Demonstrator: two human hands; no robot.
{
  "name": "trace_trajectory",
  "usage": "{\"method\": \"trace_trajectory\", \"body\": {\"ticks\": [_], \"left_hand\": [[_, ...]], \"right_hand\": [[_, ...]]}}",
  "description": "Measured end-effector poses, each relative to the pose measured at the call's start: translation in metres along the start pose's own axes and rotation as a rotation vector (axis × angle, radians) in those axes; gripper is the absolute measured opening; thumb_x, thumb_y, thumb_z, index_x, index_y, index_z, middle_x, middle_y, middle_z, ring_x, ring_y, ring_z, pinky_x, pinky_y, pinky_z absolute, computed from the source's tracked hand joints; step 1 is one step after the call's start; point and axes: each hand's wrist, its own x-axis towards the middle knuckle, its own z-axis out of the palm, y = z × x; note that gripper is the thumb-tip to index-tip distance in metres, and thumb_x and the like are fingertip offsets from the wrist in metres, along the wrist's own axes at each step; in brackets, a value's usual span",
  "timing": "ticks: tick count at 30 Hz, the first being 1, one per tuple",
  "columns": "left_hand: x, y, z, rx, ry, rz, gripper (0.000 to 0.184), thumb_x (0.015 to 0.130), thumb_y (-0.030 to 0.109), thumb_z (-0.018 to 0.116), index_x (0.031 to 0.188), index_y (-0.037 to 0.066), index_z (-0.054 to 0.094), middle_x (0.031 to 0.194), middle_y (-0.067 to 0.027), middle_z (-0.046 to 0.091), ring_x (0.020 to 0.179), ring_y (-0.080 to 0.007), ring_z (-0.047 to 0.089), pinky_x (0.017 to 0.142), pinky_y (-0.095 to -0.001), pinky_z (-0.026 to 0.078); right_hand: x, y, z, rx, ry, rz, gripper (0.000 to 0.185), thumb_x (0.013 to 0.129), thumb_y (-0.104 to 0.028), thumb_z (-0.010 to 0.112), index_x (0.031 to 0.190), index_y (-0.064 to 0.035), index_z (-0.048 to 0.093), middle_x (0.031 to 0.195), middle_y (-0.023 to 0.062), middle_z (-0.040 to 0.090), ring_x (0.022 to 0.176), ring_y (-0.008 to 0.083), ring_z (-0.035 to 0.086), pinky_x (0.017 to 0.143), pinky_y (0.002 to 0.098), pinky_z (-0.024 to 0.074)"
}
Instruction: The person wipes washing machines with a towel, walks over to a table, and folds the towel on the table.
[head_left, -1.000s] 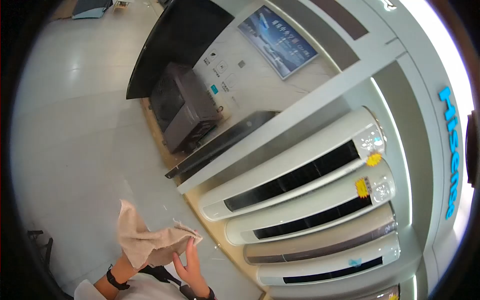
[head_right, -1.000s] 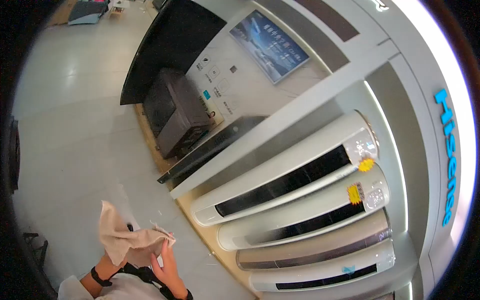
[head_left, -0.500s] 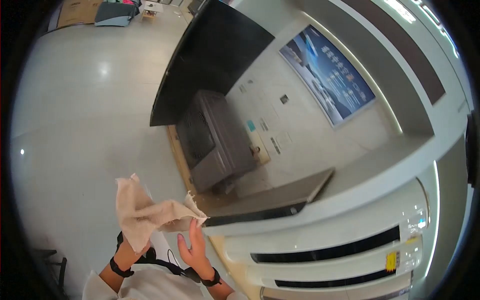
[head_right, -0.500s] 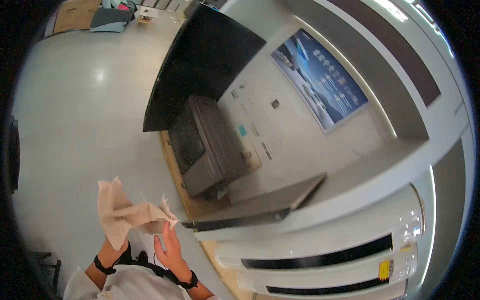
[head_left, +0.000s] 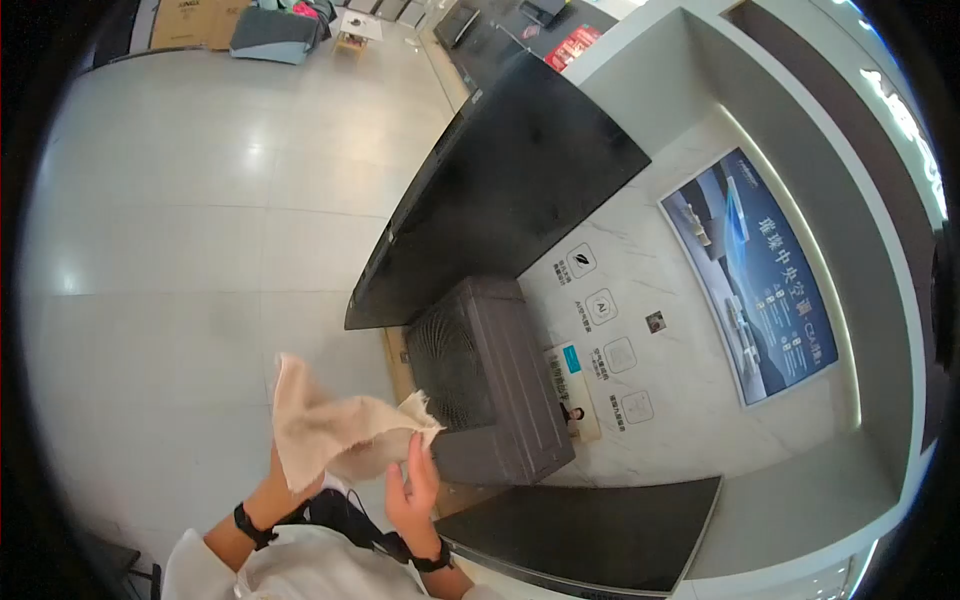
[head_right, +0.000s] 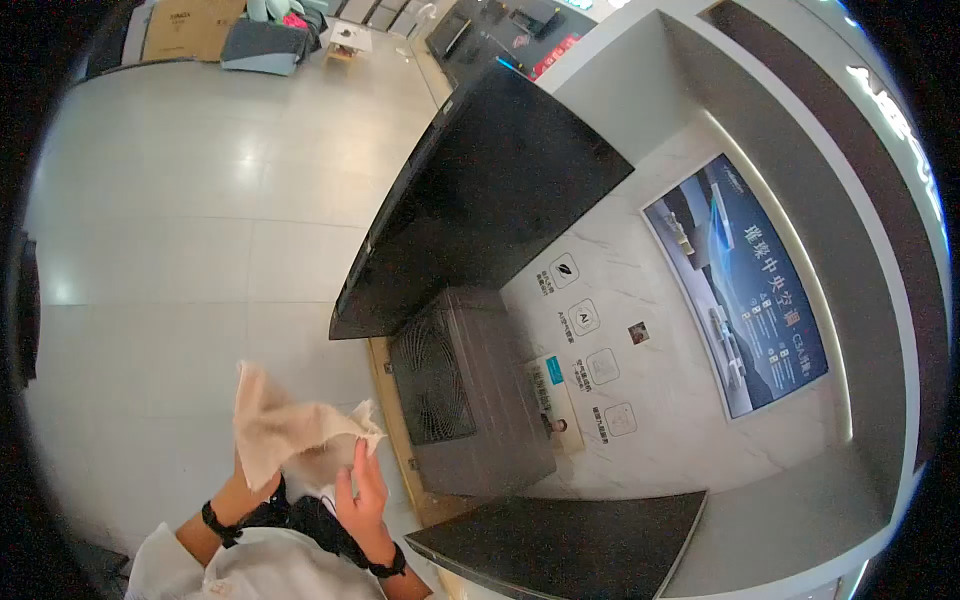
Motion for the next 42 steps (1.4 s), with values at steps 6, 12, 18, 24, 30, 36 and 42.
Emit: {"method": "trace_trajectory", "body": {"ticks": [6,12,18,24,30,36,42], "left_hand": [[0.196,-0.025,0.012,0.088,0.126,0.237,0.049,0.09,0.016,0.076,0.134,0.001,0.058,0.133,-0.0236,0.06,0.119,-0.0362,0.061,0.096,-0.0415,0.052],[0.414,-0.123,0.064,-0.331,-0.017,0.046,0.041,0.096,0.015,0.071,0.133,0.003,0.059,0.126,-0.0149,0.068,0.117,-0.0302,0.066,0.099,-0.0417,0.052],[0.589,-0.207,0.112,-0.398,-0.156,-0.029,0.045,0.1,0.014,0.064,0.143,0.002,0.053,0.14,-0.0172,0.062,0.131,-0.0276,0.059,0.108,-0.0393,0.048],[0.672,-0.273,0.073,-0.43,-0.237,-0.039,0.037,0.102,0.013,0.062,0.137,0.001,0.056,0.132,-0.0167,0.066,0.122,-0.0281,0.064,0.103,-0.0393,0.051],[0.789,-0.347,-0.037,-0.323,-0.405,-0.199,0.035,0.099,0.013,0.065,0.132,0.002,0.059,0.124,-0.0164,0.07,0.113,-0.0291,0.068,0.096,-0.0392,0.054],[0.967,-0.417,-0.138,-0.177,-0.368,-0.036,0.031,0.096,0.012,0.068,0.125,0.003,0.065,0.119,-0.0161,0.073,0.11,-0.0305,0.07,0.093,-0.0392,0.055],[1.119,-0.481,-0.195,-0.321,-0.295,-0.131,0.042,0.097,0.012,0.068,0.137,0.004,0.06,0.131,-0.0193,0.068,0.12,-0.0341,0.066,0.104,-0.042,0.051]], "right_hand": [[0.165,0.055,0.047,-0.196,0.139,-0.137,0.058,0.094,0.002,0.059,0.149,0.0132,0.046,0.107,0.0226,0.063,0.078,0.0241,0.058,0.068,0.0338,0.0478],[0.357,0.143,0.123,-0.157,0.244,-0.084,0.061,0.096,0.004,0.053,0.155,0.0099,0.04,0.137,0.0262,0.059,0.095,0.026,0.06,0.086,0.032,0.0491],[0.504,0.222,0.208,-0.107,0.288,0.123,0.059,0.099,0.001,0.051,0.156,0.0092,0.038,0.154,0.0297,0.049,0.137,0.0393,0.053,0.113,0.0398,0.0398],[0.539,0.251,0.305,-0.152,0.164,0.156,0.055,0.096,0.003,0.051,0.15,0.0145,0.044,0.147,0.0362,0.052,0.131,0.0456,0.057,0.109,0.0438,0.0442],[0.654,0.289,0.42,-0.097,0.161,0.218,0.052,0.092,0.009,0.052,0.144,0.0088,0.056,0.108,0.0174,0.065,0.078,0.0191,0.057,0.066,0.0267,0.0437],[0.857,0.275,0.543,0.021,0.169,0.19,0.053,0.091,0.011,0.052,0.143,0.0067,0.058,0.086,0.0049,0.047,0.069,0.0121,0.04,0.06,0.0256,0.0333],[0.995,0.28,0.652,0.048,0.057,0.195,0.054,0.091,0.01,0.054,0.144,0.0059,0.058,0.085,0.0036,0.047,0.07,0.0117,0.04,0.061,0.0253,0.0326]]}}
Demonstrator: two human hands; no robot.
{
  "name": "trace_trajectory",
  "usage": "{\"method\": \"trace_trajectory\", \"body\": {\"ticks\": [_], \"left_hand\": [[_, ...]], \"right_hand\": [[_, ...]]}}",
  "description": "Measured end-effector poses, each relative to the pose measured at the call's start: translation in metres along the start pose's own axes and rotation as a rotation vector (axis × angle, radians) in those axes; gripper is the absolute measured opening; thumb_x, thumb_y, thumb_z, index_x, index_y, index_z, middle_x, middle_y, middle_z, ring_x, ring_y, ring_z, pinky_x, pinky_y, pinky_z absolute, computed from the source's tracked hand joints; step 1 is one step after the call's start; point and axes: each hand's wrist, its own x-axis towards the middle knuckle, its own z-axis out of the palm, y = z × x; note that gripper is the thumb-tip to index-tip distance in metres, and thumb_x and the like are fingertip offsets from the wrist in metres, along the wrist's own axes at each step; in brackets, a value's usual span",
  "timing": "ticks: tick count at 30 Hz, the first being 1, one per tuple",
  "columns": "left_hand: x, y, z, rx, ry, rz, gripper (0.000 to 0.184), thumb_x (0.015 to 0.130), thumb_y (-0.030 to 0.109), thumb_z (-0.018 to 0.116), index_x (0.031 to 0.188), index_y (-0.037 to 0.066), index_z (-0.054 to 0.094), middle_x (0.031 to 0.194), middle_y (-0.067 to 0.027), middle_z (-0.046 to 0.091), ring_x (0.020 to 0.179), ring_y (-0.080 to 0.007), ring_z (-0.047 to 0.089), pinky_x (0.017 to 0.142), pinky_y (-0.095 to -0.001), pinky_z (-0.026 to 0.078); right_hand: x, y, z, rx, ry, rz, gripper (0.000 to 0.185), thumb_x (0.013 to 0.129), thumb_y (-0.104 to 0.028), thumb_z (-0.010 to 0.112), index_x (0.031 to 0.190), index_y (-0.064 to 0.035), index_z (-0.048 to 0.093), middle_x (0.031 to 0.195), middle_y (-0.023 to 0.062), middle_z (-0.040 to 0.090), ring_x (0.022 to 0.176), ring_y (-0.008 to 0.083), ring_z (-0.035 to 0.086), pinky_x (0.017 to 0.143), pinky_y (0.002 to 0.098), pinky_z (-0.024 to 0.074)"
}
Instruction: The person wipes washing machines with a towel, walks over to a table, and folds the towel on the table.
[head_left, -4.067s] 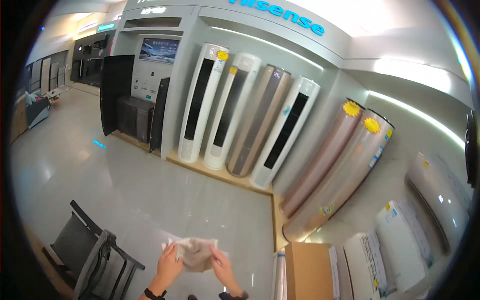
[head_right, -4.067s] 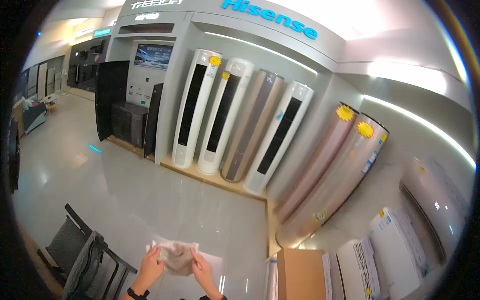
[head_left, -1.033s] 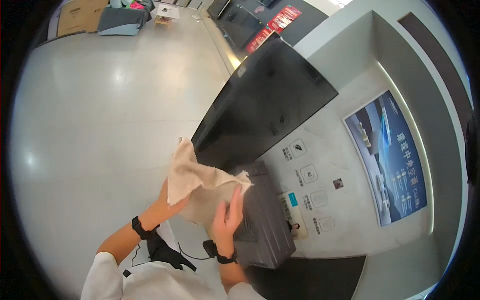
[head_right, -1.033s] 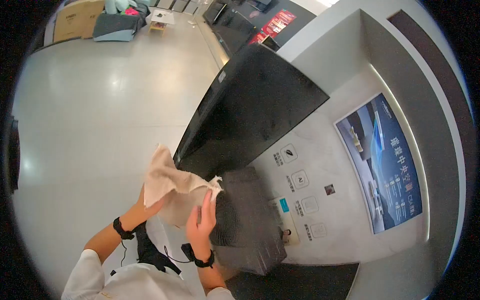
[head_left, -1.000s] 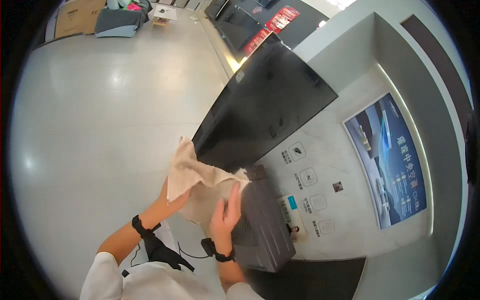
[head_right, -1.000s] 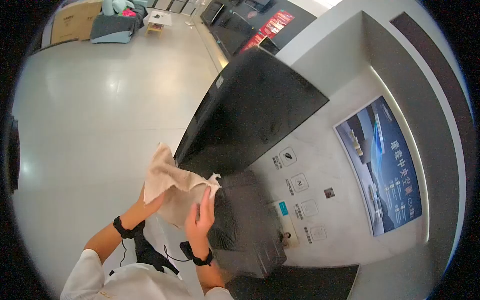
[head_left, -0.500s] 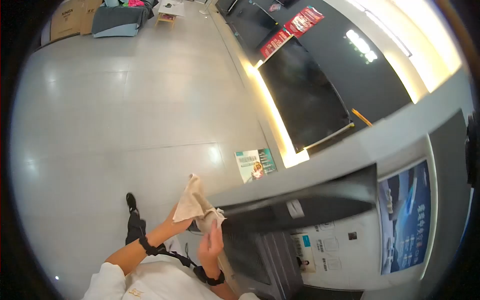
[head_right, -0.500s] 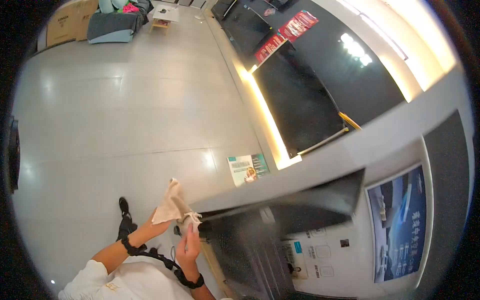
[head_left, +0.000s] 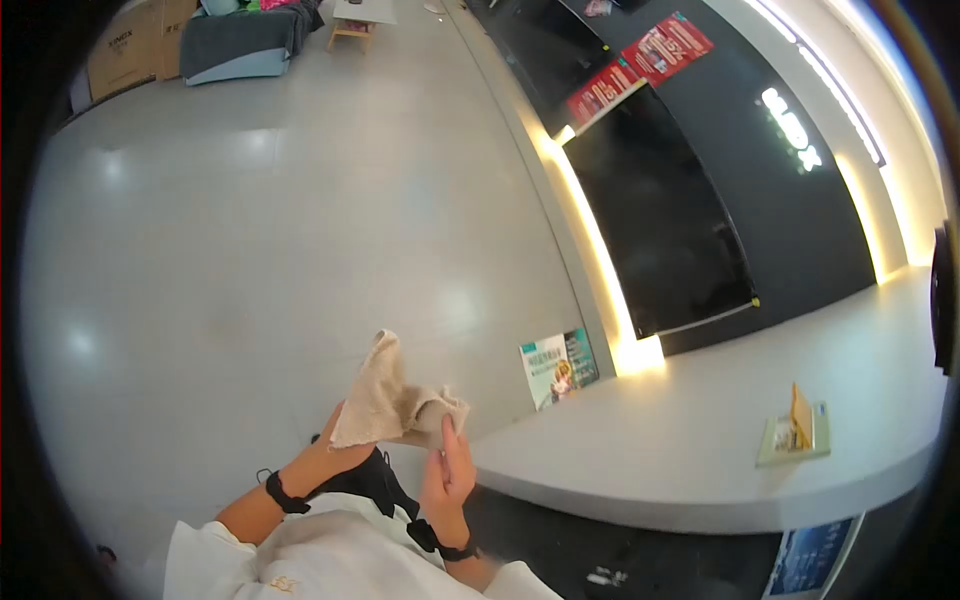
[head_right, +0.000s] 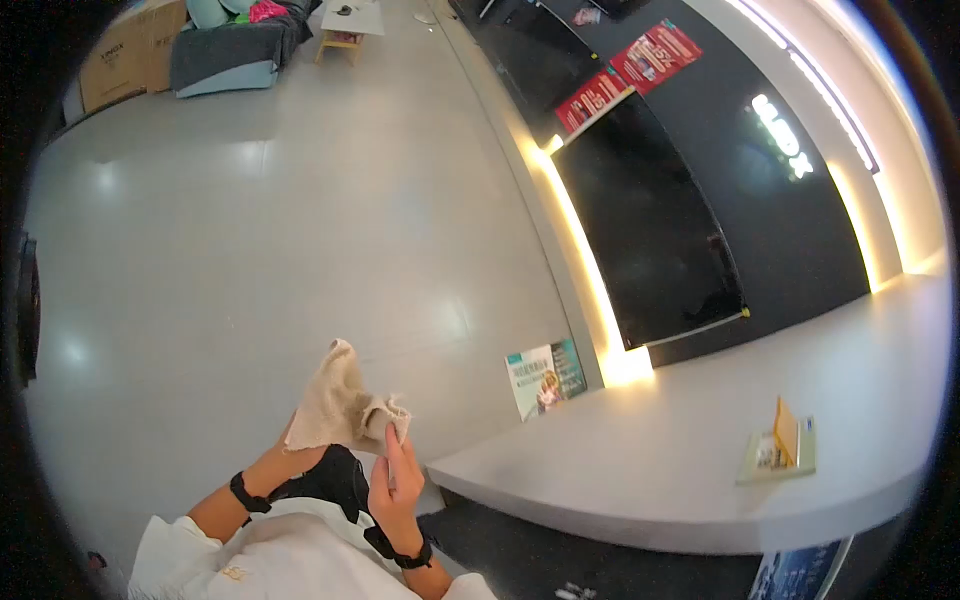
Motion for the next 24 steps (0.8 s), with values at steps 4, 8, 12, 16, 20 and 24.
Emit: {"method": "trace_trajectory", "body": {"ticks": [4,8,12,16,20,24], "left_hand": [[0.07,-0.034,-0.078,0.019,0.013,-0.099,0.05,0.098,0.01,0.067,0.145,0.003,0.052,0.14,-0.0199,0.062,0.128,-0.0338,0.06,0.109,-0.0419,0.048],[0.184,0.013,-0.172,-0.051,-0.031,-0.028,0.049,0.104,0.014,0.061,0.15,0.003,0.048,0.144,-0.0145,0.058,0.129,-0.0233,0.058,0.112,-0.0379,0.045],[0.276,0.054,-0.254,-0.056,0.073,-0.018,0.054,0.106,0.013,0.059,0.154,-0.002,0.041,0.152,-0.0171,0.051,0.136,-0.0245,0.054,0.115,-0.0371,0.042],[0.362,0.07,-0.356,0.254,0.141,0.208,0.069,0.092,-0.005,0.063,0.156,-0.003,0.038,0.161,-0.0181,0.042,0.147,-0.0323,0.044,0.121,-0.042,0.033],[0.439,0.047,-0.421,0.002,0.304,-0.016,0.068,0.098,0.003,0.064,0.16,0.002,0.034,0.162,-0.0152,0.042,0.148,-0.0273,0.043,0.122,-0.0402,0.033],[0.517,0.006,-0.505,-0.215,0.321,-0.274,0.092,0.089,0.042,0.076,0.161,0.004,0.033,0.158,-0.0142,0.046,0.145,-0.0255,0.046,0.119,-0.0421,0.039]], "right_hand": [[0.085,-0.015,0.064,0.041,-0.108,0.028,0.055,0.09,0.007,0.055,0.145,0.0055,0.057,0.086,0.0039,0.048,0.069,0.0126,0.04,0.061,0.0266,0.033],[0.186,0.009,0.148,0.072,-0.147,-0.037,0.055,0.089,0.008,0.056,0.144,0.0101,0.055,0.124,0.0253,0.062,0.08,0.0248,0.058,0.073,0.0297,0.0469],[0.305,0.009,0.238,0.24,-0.387,-0.147,0.059,0.085,0.005,0.058,0.144,0.0108,0.054,0.13,0.0295,0.064,0.089,0.032,0.066,0.082,0.0353,0.052],[0.407,0.001,0.322,0.509,-0.465,-0.373,0.058,0.087,0.002,0.058,0.145,0.0084,0.054,0.141,0.0352,0.057,0.136,0.0437,0.057,0.112,0.0446,0.0445],[0.523,0.008,0.407,0.643,-0.792,-0.237,0.054,0.094,-0.009,0.055,0.146,0.0054,0.054,0.147,0.0341,0.054,0.136,0.0498,0.054,0.115,0.0471,0.0409],[0.62,0.017,0.505,0.883,-0.759,-0.271,0.055,0.096,-0.015,0.052,0.147,0.0059,0.055,0.149,0.0317,0.053,0.138,0.0475,0.053,0.116,0.049,0.0388]]}}
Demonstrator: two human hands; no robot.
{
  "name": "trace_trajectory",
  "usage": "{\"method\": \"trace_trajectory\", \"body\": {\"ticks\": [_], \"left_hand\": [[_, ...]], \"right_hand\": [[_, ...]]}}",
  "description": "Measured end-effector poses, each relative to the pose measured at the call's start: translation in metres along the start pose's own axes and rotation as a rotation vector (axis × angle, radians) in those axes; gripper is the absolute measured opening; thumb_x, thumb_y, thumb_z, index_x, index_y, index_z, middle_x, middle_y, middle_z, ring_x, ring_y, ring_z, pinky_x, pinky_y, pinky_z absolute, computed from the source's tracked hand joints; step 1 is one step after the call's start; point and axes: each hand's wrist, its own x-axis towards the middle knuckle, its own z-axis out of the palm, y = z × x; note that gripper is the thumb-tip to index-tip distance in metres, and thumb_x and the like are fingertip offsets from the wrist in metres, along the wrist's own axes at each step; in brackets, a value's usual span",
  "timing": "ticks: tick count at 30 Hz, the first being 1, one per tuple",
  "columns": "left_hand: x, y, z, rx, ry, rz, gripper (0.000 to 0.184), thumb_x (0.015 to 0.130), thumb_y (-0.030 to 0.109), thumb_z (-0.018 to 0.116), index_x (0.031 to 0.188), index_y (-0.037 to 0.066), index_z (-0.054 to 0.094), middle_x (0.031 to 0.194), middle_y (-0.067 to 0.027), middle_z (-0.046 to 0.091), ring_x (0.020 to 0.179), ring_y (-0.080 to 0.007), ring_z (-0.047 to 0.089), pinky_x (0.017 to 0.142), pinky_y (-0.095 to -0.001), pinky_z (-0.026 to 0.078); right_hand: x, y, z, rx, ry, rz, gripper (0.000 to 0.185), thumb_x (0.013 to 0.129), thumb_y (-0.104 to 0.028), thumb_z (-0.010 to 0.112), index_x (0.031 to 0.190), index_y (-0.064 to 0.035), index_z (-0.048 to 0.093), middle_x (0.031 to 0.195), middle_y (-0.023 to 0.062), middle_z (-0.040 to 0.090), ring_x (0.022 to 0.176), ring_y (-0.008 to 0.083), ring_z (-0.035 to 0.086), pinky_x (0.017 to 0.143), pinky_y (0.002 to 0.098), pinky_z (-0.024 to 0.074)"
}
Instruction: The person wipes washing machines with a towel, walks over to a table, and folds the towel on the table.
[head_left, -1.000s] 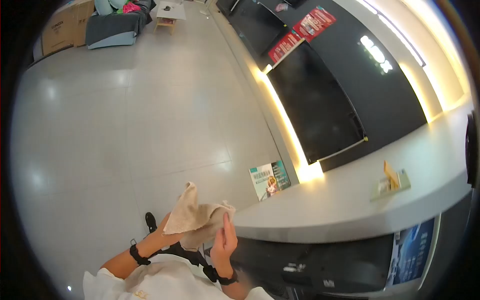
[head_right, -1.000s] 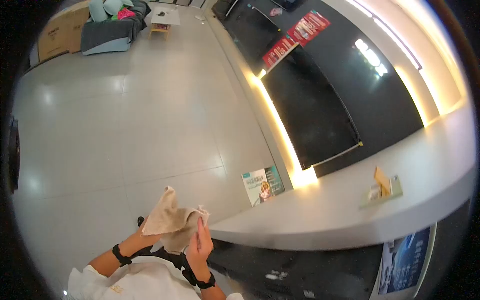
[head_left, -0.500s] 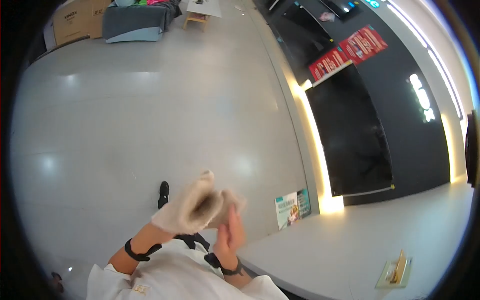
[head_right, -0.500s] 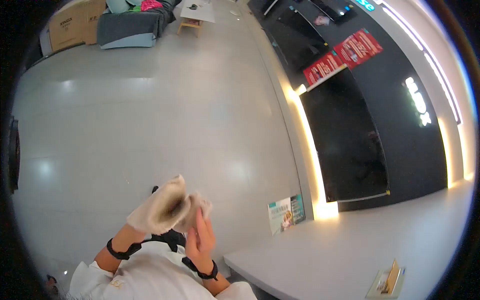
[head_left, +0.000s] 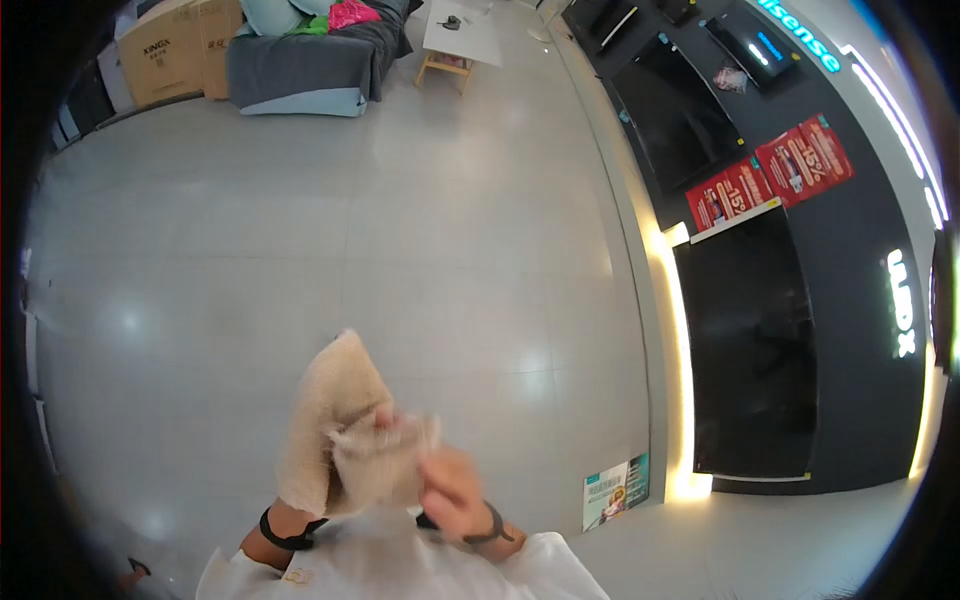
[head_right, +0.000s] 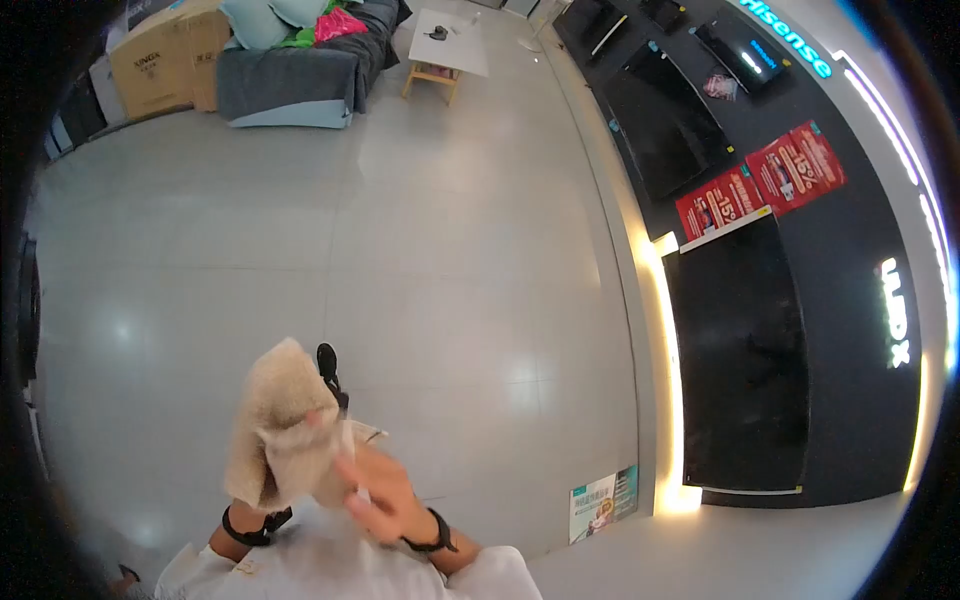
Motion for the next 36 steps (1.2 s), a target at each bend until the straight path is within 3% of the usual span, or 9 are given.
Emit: {"method": "trace_trajectory", "body": {"ticks": [1,8,11,14,20,23,25,33,36], "left_hand": [[0.032,0.017,-0.008,-0.221,0.034,-0.105,0.105,0.084,0.058,0.08,0.161,0.004,0.033,0.158,-0.0144,0.046,0.144,-0.0261,0.047,0.117,-0.0444,0.041],[0.272,0.094,-0.098,0.353,-0.152,0.216,0.045,0.098,0.007,0.065,0.141,0.0,0.055,0.136,-0.0124,0.063,0.124,-0.0224,0.061,0.102,-0.0358,0.051],[0.366,0.121,-0.132,0.237,-0.156,-0.045,0.041,0.096,0.0,0.061,0.138,-0.001,0.059,0.128,-0.0113,0.067,0.114,-0.0211,0.065,0.096,-0.034,0.053],[0.466,0.112,-0.16,0.388,-0.182,0.166,0.043,0.095,-0.004,0.057,0.137,0.0,0.059,0.123,-0.0102,0.069,0.106,-0.0204,0.067,0.091,-0.0339,0.055],[0.691,0.145,-0.191,0.501,-0.149,0.045,0.038,0.094,-0.006,0.053,0.131,-0.003,0.062,0.124,-0.0168,0.068,0.104,-0.0272,0.067,0.09,-0.0344,0.054],[0.792,0.176,-0.216,0.564,-0.047,0.172,0.029,0.099,0.001,0.053,0.124,-0.004,0.065,0.117,-0.019,0.068,0.094,-0.0295,0.067,0.085,-0.0361,0.054],[0.844,0.182,-0.25,0.671,0.03,-0.082,0.028,0.104,0.012,0.051,0.12,-0.003,0.068,0.1,-0.0173,0.068,0.084,-0.028,0.065,0.079,-0.0346,0.053],[1.114,0.208,-0.339,-0.034,0.223,0.088,0.061,0.113,0.049,0.034,0.101,-0.001,0.067,0.085,-0.0068,0.064,0.076,-0.0157,0.06,0.067,-0.0305,0.047],[1.233,0.197,-0.402,-0.187,0.202,-0.173,0.067,0.111,0.06,0.03,0.105,0.003,0.064,0.084,-0.0047,0.063,0.075,-0.0153,0.059,0.067,-0.0293,0.047]], "right_hand": [[0.026,0.021,-0.01,0.011,0.015,0.011,0.055,0.096,-0.016,0.051,0.146,0.0066,0.055,0.15,0.0316,0.053,0.138,0.0472,0.053,0.117,0.0499,0.0384],[0.258,0.119,-0.094,-0.029,-0.072,0.07,0.061,0.089,-0.015,0.055,0.145,0.0113,0.054,0.15,0.0343,0.051,0.136,0.0468,0.054,0.116,0.0503,0.0391],[0.334,0.164,-0.133,-0.094,-0.025,0.098,0.059,0.092,-0.017,0.054,0.144,0.0108,0.055,0.15,0.0346,0.051,0.135,0.0454,0.056,0.114,0.048,0.0408],[0.394,0.211,-0.178,-0.133,0.088,0.175,0.054,0.1,-0.022,0.053,0.144,0.0085,0.057,0.15,0.0327,0.053,0.132,0.0431,0.059,0.111,0.045,0.0438],[0.561,0.326,-0.295,-0.165,0.107,0.282,0.052,0.097,-0.014,0.054,0.145,0.0067,0.057,0.151,0.0272,0.054,0.132,0.039,0.059,0.112,0.0425,0.0431],[0.675,0.378,-0.352,-0.152,0.088,0.297,0.047,0.097,-0.009,0.054,0.142,0.0062,0.06,0.15,0.026,0.056,0.129,0.0363,0.061,0.109,0.0402,0.0452],[0.739,0.406,-0.374,-0.173,0.076,0.357,0.044,0.097,-0.005,0.054,0.139,0.0066,0.061,0.149,0.0257,0.057,0.128,0.0352,0.062,0.107,0.0385,0.0465],[1.011,0.572,-0.451,-0.201,-0.046,0.104,0.039,0.096,0.0,0.056,0.133,0.0055,0.066,0.145,0.0261,0.059,0.122,0.0392,0.065,0.103,0.0413,0.0509],[1.111,0.636,-0.479,-0.171,-0.081,0.158,0.038,0.095,0.0,0.059,0.131,0.0049,0.067,0.144,0.0257,0.06,0.123,0.0395,0.065,0.103,0.042,0.0513]]}}
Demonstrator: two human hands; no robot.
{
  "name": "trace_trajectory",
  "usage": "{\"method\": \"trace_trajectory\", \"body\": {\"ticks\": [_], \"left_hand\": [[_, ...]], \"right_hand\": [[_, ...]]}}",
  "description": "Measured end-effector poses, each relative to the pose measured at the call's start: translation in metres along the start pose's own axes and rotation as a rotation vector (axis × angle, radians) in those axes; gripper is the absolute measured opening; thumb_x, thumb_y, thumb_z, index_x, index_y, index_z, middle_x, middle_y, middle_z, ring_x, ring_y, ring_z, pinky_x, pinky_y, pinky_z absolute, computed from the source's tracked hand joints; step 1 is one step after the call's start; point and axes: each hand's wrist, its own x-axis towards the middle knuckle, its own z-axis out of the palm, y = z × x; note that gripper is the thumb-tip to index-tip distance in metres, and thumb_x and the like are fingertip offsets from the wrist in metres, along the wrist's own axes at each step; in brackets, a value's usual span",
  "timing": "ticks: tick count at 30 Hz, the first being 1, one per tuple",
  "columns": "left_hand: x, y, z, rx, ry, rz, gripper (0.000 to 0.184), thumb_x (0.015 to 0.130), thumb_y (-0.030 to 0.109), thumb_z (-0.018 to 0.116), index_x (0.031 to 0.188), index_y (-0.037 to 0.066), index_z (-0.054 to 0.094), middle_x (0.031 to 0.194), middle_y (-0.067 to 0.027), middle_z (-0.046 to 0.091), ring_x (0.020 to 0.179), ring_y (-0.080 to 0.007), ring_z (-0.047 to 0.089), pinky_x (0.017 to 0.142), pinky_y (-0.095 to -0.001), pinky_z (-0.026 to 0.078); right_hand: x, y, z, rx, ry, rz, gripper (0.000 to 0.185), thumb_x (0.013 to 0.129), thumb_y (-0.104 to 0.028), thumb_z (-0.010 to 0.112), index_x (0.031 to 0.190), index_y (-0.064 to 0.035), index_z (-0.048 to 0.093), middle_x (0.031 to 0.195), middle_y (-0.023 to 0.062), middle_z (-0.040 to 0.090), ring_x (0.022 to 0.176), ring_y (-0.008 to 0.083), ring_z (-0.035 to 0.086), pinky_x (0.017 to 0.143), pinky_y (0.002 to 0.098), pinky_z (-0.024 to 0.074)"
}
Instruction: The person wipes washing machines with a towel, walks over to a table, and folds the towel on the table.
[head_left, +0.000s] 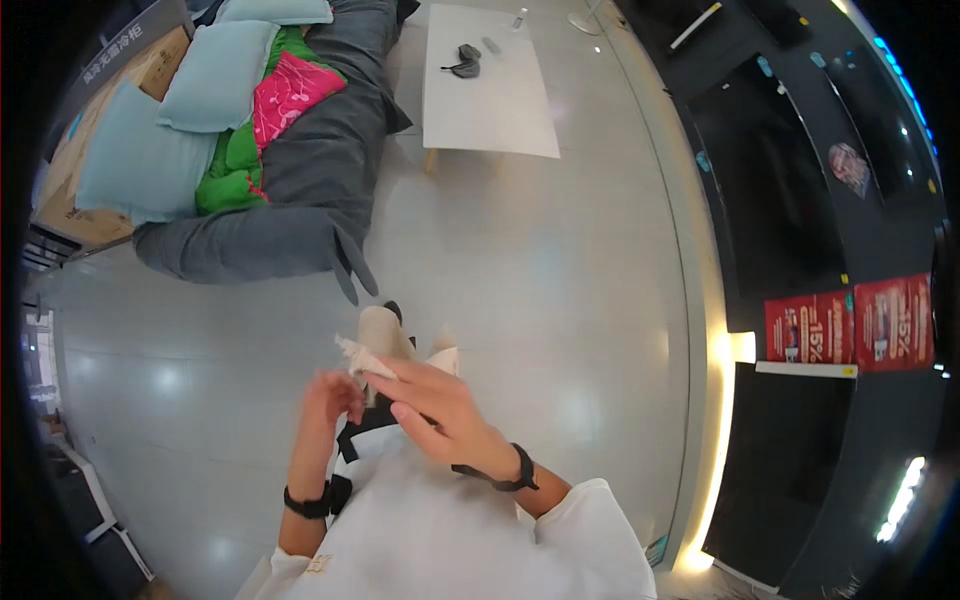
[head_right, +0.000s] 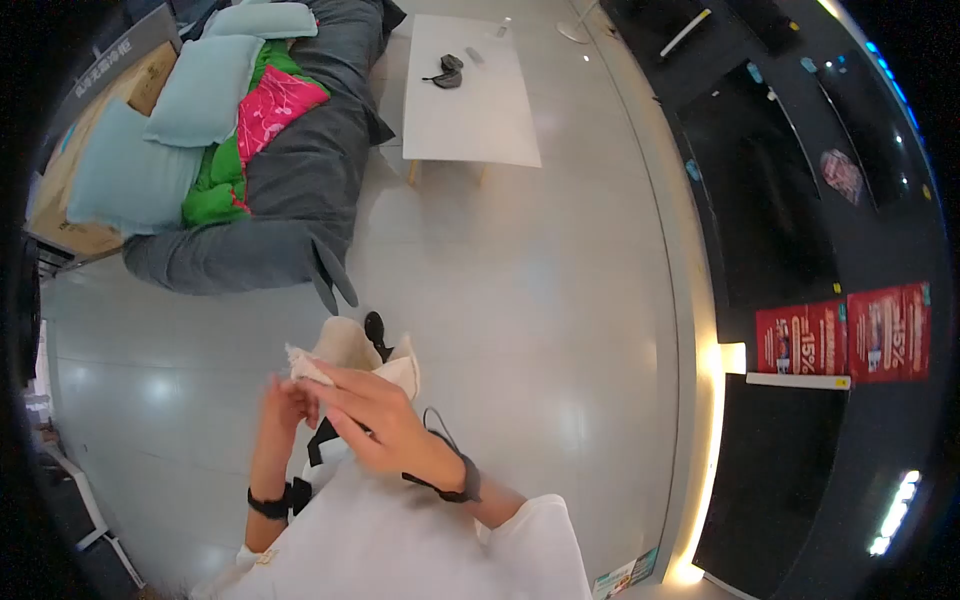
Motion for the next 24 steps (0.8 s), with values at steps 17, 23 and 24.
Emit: {"method": "trace_trajectory", "body": {"ticks": [17,23,24], "left_hand": [[0.648,0.204,-0.013,-0.402,-0.276,-0.65,0.033,0.108,0.037,0.05,0.12,0.01,0.066,0.099,-0.0031,0.068,0.086,-0.0175,0.064,0.074,-0.0338,0.051],[0.846,0.296,0.0,0.328,-0.191,-0.507,0.037,0.103,0.035,0.067,0.078,0.01,0.057,0.069,-0.0042,0.062,0.06,-0.0162,0.061,0.058,-0.0312,0.049],[0.874,0.31,0.003,0.398,-0.245,-0.539,0.038,0.103,0.035,0.067,0.076,0.01,0.056,0.07,-0.0049,0.063,0.061,-0.0162,0.062,0.059,-0.031,0.049]], "right_hand": [[0.451,0.249,-0.239,-0.262,0.322,0.232,0.044,0.096,-0.009,0.064,0.139,-0.0008,0.063,0.134,0.0232,0.066,0.119,0.0402,0.066,0.1,0.0433,0.0538],[0.546,0.348,-0.32,-0.334,0.262,0.524,0.038,0.102,-0.024,0.059,0.135,-0.0063,0.066,0.115,0.0181,0.071,0.097,0.0399,0.068,0.083,0.0472,0.0541],[0.552,0.364,-0.326,-0.31,0.298,0.568,0.038,0.103,-0.026,0.059,0.134,-0.0068,0.067,0.114,0.0191,0.072,0.099,0.0399,0.068,0.085,0.0468,0.0548]]}}
